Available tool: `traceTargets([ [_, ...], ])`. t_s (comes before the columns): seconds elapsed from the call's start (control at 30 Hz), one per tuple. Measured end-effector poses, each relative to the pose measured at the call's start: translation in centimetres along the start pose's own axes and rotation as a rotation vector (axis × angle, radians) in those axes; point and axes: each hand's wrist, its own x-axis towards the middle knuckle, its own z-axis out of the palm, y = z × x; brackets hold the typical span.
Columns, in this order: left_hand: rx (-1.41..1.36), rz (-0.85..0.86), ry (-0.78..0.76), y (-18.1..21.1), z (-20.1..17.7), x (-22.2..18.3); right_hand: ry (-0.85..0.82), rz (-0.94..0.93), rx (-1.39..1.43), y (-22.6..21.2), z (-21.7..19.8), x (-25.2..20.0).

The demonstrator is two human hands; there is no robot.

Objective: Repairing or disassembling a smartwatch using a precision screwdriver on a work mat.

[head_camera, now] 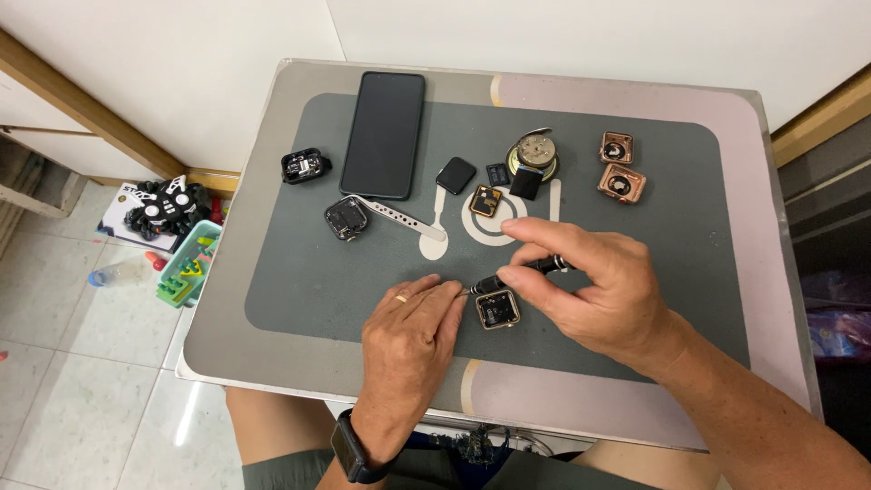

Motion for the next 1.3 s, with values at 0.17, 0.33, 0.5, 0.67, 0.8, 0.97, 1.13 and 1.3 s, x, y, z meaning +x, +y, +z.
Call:
traceTargets([
  [0.17,-0.044,-0.026,0.01,-0.09,0.08,-0.08,0.017,0.046,-0.006,0.02,-0.27,-0.1],
  [0.33,-0.056,-0.029,0.01,-0.11,-0.06,0.0,0.021,0.06,-0.021,0.04,-0.29,-0.15],
  [0.5,-0.073,-0.042,0.0,-0.1,-0.1,-0.03,0.025,0.037,-0.03,0.01,-0.34,-0.17],
  [0.67,-0.074,-0.048,-0.019,-0.23,-0.05,-0.22,0.028,0.02,-0.022,0.01,-0.28,-0.28],
  [0.8,-0.071,-0.052,-0.006,-0.17,-0.04,-0.22,0.018,-0.007,-0.015,0.17,-0.19,-0.21],
  [0.97,-0.071,-0.053,0.002,-0.17,-0.04,-0.23,0.025,-0.005,-0.05,0.1,-0.22,-0.24],
  [1.13,-0.069,-0.05,0.01,-0.03,-0.13,-0.15,0.02,-0.004,-0.037,-0.02,-0.3,-0.13],
  [1.3,-0.065,-0.052,0.007,0.02,-0.19,-0.15,0.033,-0.011,-0.042,-0.05,-0.48,-0.18],
])
